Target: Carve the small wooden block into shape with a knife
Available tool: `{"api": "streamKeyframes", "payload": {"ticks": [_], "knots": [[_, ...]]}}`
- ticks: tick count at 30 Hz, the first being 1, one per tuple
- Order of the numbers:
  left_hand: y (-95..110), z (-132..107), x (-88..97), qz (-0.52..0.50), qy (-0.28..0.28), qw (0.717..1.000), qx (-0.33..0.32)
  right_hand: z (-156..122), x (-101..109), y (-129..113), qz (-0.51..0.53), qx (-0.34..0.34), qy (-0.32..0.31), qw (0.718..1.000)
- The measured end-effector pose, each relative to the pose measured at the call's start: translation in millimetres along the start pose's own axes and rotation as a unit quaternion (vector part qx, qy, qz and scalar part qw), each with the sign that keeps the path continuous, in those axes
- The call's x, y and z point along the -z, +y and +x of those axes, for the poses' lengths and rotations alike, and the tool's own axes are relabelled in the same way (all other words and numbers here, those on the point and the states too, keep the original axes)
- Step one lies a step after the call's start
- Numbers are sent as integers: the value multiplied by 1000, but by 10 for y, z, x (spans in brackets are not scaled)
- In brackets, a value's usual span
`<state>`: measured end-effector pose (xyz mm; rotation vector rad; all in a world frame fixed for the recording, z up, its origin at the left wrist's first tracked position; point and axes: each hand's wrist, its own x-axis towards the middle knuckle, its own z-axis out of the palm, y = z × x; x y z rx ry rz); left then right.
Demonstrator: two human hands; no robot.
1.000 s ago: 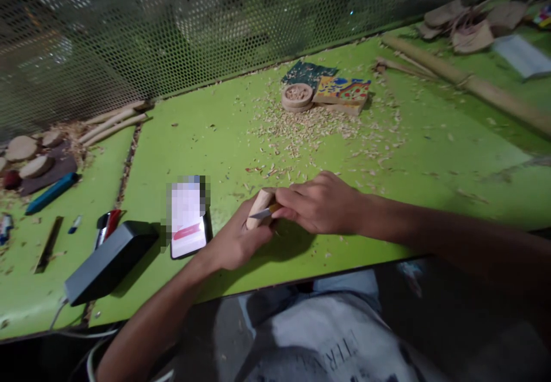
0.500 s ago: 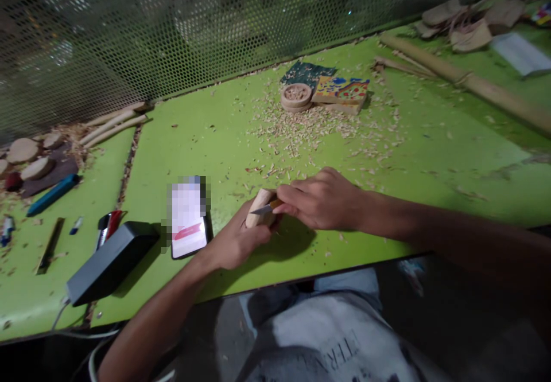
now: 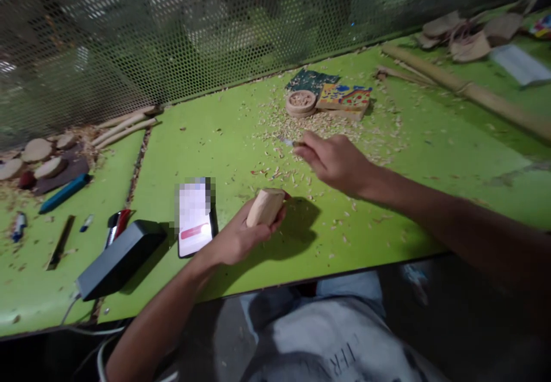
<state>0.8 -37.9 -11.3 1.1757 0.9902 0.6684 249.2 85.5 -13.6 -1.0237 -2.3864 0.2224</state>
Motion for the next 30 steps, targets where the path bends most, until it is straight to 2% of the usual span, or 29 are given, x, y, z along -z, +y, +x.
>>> {"api": "streamKeyframes", "payload": {"ticks": [3,6,10,17,24,30], "knots": [[-78,56,37,25,9,999,-22,-146,-41,-338,9,77,-26,997],[-129,69,55,60,9,997,-42,-246,-66,-492,-17,134,-45,990],[-120,66,38,82,12,994,-70,-289,-86,-505,-44,163,-58,984],[60,60,-44,195,51,976,-84,-338,-76,-570,-56,188,-62,979],[66,59,-65,255,63,960,-96,-337,-62,-583,-71,183,-64,979],[64,31,-83,224,54,969,-91,-312,-14,-544,-81,177,-81,977]]}}
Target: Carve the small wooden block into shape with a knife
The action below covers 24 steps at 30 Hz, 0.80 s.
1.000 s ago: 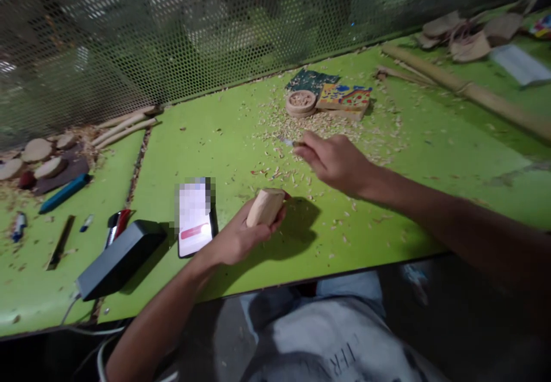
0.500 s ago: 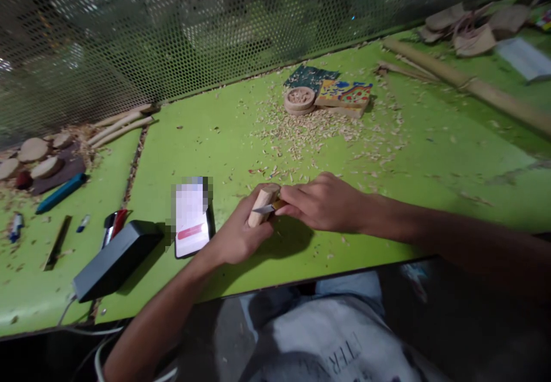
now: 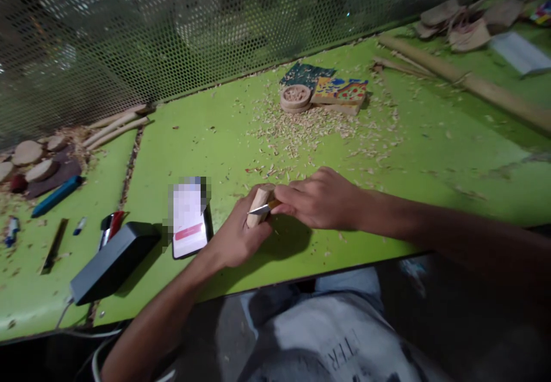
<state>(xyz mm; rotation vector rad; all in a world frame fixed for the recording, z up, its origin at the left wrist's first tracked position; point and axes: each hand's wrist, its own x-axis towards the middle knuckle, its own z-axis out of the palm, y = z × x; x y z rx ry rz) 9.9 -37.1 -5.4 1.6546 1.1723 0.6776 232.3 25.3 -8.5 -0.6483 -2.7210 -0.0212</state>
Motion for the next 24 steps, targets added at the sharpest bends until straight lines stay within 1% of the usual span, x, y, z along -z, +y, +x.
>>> {"api": "streamKeyframes", "payload": {"ticks": [3,6,8,9,10,11,13,14,15,16,17,18,20,22,24], "knots": [[-22,9,-3,-38,-9,999,13,5,7,-37,-3,-2,5,1000],[-44,12,-2,-94,-34,994,34,19,-6,-74,1,-12,14,1000],[-44,-14,7,-123,-46,990,44,28,-13,11,12,-30,5,999],[-38,-39,15,-131,-53,989,45,29,-11,113,18,-56,1,998],[-29,-69,26,-138,-51,988,44,26,-4,253,21,-97,5,995],[-18,-101,41,-139,-70,987,43,19,9,421,20,-151,12,988],[5,-153,77,-168,-72,982,55,-2,43,771,1,-258,68,964],[14,-165,96,-174,-63,981,62,-10,58,908,-10,-277,89,957],[20,-167,112,-172,-57,981,63,-13,66,993,-11,-282,98,954],[21,-160,125,-170,-50,982,61,-11,64,1016,-4,-276,96,956],[18,-145,134,-161,-40,984,60,-3,53,978,9,-257,85,963],[11,-126,137,-146,-27,987,58,9,34,887,26,-232,70,970],[-11,-87,134,-101,-6,994,49,31,-11,606,55,-168,45,983],[-32,-55,121,-50,11,998,42,39,-41,311,64,-101,34,992],[-37,-34,104,-6,26,999,35,28,-50,100,64,-48,25,996]]}}
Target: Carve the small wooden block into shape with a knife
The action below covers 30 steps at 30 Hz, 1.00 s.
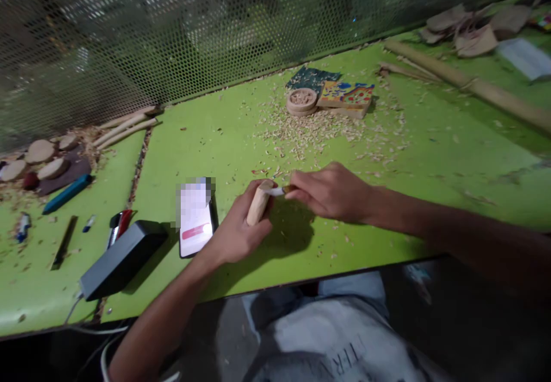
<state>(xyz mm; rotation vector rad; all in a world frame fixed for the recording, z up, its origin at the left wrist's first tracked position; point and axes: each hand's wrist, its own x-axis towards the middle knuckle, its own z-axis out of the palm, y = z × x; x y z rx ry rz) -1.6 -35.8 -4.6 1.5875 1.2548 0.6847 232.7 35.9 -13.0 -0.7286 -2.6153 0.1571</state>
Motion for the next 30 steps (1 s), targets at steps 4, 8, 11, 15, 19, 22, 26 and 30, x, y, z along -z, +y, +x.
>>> {"api": "streamKeyframes", "payload": {"ticks": [4,8,11,15,19,22,26,30], "knots": [[53,22,-39,60,18,998,-18,-44,-14,-139,-10,45,-23,999],[105,44,-68,99,34,994,-19,-46,-18,-148,-7,45,-26,999],[95,63,-79,133,47,989,-39,-47,-20,-173,-20,45,-27,998],[54,73,-94,161,59,984,-46,-54,-14,-197,-45,48,-28,997],[51,61,-107,165,55,984,-44,-45,3,-166,-51,45,-28,997],[81,51,-109,148,40,987,-46,-36,20,-132,-53,47,-30,997],[123,51,-109,120,20,992,-39,-37,24,-168,-49,52,-21,997],[134,33,-97,83,11,996,-20,-12,23,-133,-49,41,-17,998]]}}
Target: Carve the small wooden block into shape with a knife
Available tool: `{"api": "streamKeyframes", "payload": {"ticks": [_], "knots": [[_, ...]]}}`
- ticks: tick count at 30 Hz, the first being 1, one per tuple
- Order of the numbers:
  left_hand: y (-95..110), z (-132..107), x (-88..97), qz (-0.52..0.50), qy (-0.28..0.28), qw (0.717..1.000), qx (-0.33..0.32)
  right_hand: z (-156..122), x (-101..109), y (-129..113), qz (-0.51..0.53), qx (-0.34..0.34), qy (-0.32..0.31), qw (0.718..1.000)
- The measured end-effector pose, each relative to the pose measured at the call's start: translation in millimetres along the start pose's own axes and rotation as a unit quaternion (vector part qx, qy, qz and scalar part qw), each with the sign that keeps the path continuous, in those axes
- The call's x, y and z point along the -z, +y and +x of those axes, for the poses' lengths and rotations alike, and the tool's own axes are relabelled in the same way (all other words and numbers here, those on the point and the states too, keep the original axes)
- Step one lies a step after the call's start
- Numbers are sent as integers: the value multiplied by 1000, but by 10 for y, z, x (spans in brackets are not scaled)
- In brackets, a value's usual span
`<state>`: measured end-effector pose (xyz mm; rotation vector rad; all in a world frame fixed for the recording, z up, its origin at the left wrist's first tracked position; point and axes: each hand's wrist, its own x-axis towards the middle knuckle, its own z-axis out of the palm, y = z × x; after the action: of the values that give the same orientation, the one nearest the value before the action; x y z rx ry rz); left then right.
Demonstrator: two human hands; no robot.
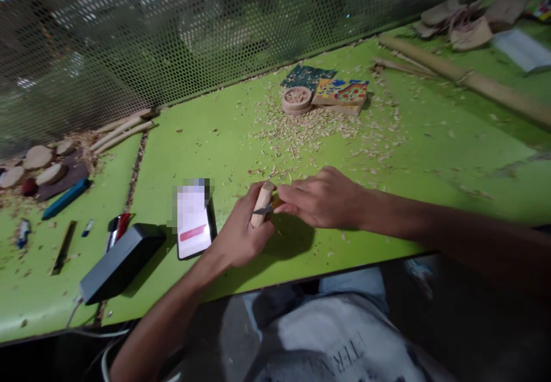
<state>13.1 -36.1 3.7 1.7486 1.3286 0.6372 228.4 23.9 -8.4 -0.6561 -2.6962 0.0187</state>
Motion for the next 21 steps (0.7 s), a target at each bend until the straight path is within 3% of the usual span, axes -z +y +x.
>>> {"api": "streamKeyframes", "payload": {"ticks": [2,5,8,10,16,21], "knots": [[0,-31,17,-19,-15,1000,17,16,13,208,-4,-63,0,998],[-6,-73,50,-42,-46,998,28,16,52,702,-33,-225,47,973],[-37,-65,75,-53,-20,998,25,-7,62,991,-37,-269,88,958],[-70,-39,78,-34,4,999,15,-12,32,918,-10,-229,67,971],[-124,26,65,76,38,996,20,-12,-20,240,53,-59,50,996],[-105,51,46,87,55,995,3,-41,-59,85,42,2,14,999]]}}
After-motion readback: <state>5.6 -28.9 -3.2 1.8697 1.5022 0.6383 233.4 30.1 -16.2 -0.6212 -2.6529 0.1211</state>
